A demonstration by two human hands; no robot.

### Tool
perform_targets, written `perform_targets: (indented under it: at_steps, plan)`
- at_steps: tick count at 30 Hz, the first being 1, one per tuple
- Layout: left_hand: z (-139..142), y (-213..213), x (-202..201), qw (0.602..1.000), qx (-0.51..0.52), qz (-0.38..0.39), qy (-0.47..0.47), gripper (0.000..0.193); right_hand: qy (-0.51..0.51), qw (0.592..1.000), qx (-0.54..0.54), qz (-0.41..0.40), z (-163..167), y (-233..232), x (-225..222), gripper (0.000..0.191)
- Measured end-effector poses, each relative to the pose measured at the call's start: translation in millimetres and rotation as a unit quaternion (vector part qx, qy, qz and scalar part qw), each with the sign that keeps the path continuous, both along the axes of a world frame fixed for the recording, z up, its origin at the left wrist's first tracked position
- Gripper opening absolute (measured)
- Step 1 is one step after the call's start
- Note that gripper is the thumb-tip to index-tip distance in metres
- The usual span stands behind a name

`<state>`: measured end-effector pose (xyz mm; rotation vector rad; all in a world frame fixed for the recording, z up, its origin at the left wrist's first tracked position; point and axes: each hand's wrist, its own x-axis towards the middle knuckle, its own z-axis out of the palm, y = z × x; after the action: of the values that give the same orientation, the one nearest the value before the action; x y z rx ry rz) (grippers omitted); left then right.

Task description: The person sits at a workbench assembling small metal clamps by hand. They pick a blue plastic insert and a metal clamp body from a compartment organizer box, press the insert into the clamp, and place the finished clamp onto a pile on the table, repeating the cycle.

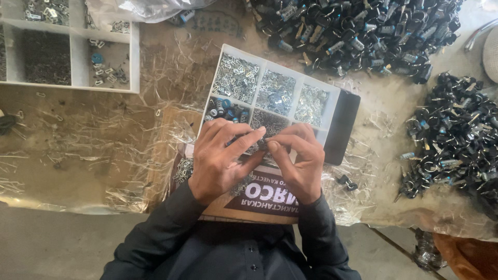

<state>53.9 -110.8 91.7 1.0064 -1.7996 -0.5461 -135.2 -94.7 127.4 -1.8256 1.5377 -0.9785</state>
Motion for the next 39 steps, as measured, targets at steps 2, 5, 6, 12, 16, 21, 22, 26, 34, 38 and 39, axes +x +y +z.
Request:
perform_targets:
  at_steps: [2, 5, 6, 12, 16, 21, 22, 26, 34, 38, 39]
  plan:
    - [1, 0, 0, 1.000, 0.001, -0.002, -0.002, 0.044, -0.002, 1.000, 0.007, -0.004, 0, 0, 1, 0.004]
    - [3, -1, 0, 1.000, -0.005, 0.001, -0.015, 0.045, -0.004, 1.000, 0.025, -0.011, -2, -4, 1, 0.007]
    - [4, -2, 0, 1.000, -0.003, 0.001, -0.024, 0.045, -0.002, 0.999, 0.030, -0.018, -3, -6, 0, 0.008]
    - [11, 5, -5, 0.999, 0.025, -0.022, 0.006, 0.044, -0.184, 0.974, 0.128, 0.024, 3, -2, -20, 0.022]
    - [9, 9, -9, 0.998, 0.051, -0.030, 0.037, 0.044, -0.202, 0.972, 0.114, 0.022, 14, 15, -25, 0.018]
    - [6, 12, -12, 0.988, 0.082, -0.090, 0.093, 0.049, -0.083, 0.996, 0.037, -0.007, 23, 30, -19, 0.024]
    - [6, 12, -13, 0.987, 0.072, -0.106, 0.095, 0.050, -0.124, 0.990, 0.066, -0.008, 24, 32, -20, 0.022]
    - [11, 25, -10, 0.981, 0.070, -0.141, 0.115, 0.054, -0.445, 0.862, 0.242, -0.013, 17, 50, -32, 0.019]
    - [3, 58, 49, 0.988, 0.085, -0.015, 0.129, 0.048, 0.140, 0.984, -0.105, 0.012, -28, 131, -14, 0.024]
    - [-10, 85, 67, 0.988, 0.080, 0.028, 0.129, 0.047, 0.206, 0.969, -0.117, 0.067, -45, 146, 7, 0.026]
    - [-11, 93, 72, 0.988, 0.075, 0.042, 0.130, 0.047, 0.197, 0.969, -0.117, 0.087, -48, 147, 13, 0.028]
